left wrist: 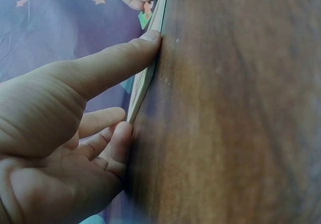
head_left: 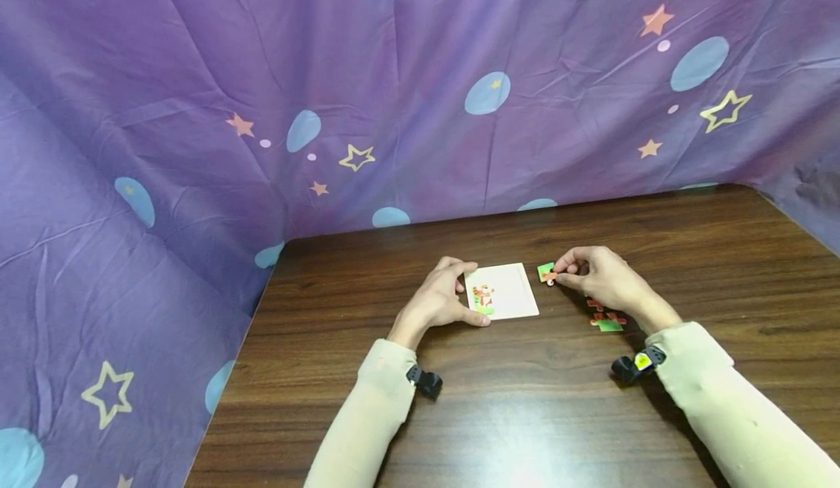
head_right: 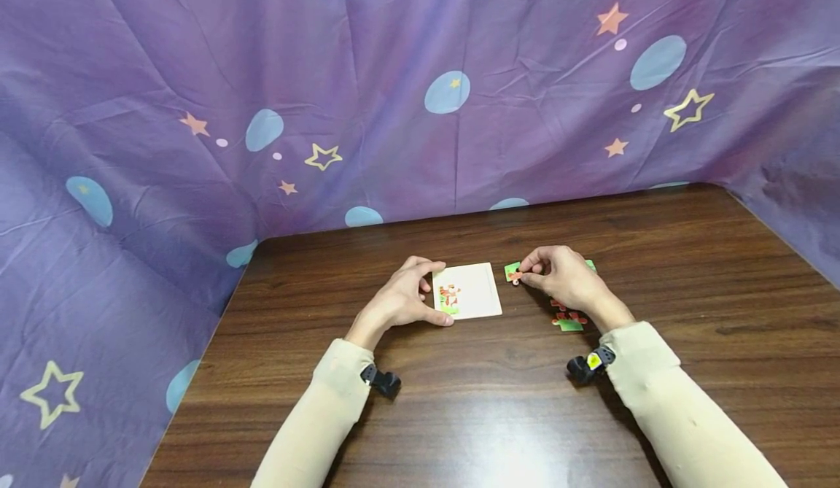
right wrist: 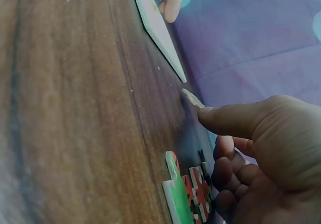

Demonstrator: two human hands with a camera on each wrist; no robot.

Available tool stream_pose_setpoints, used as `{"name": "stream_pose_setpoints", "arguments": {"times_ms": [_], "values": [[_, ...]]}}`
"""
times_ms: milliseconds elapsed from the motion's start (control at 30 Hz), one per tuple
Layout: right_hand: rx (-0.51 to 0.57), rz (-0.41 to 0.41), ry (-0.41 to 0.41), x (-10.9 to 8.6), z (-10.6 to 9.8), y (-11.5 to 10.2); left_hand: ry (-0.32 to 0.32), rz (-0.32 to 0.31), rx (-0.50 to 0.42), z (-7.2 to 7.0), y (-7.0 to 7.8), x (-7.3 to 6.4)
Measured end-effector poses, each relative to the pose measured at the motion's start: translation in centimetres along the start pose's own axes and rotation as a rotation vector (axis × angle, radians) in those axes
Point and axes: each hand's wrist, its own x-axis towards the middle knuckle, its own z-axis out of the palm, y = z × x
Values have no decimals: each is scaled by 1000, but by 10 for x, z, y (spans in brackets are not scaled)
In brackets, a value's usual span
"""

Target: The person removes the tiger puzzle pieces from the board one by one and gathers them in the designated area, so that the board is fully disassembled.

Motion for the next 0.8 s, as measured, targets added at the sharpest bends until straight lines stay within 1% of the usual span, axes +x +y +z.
{"name": "stream_pose_setpoints", "arguments": {"times_ms": [67, 167, 267, 300, 400, 533, 600, 733, 767, 800], "values": [[-20, 3, 0, 0, 0, 0, 3, 2, 4, -2, 3, -3], [-41, 1, 2, 0, 0, 0, -17, -19, -18, -10, 15, -11], [-56, -2, 7, 1, -1, -1, -16, -25, -32, -12, 20, -15], [-62, -1, 9, 1, -1, -1, -12, -19, -31, -9, 16, -12], [-74, -1, 12, 1, -1, -2, -10, -17, -31, -10, 18, -13], [-60, 1, 12, 0, 0, -2, -13, -20, -28, -11, 18, -13], [-49, 3, 12, 0, 0, -2, -15, -16, -25, -9, 15, -11], [-45, 12, 9, 0, -1, -2, 3, -5, -14, 1, -1, 0], [-48, 14, 9, 0, -1, -1, -7, -14, -25, -1, 2, -2], [-50, 13, 9, 0, -1, -1, -7, -15, -28, -2, 3, -3]]}}
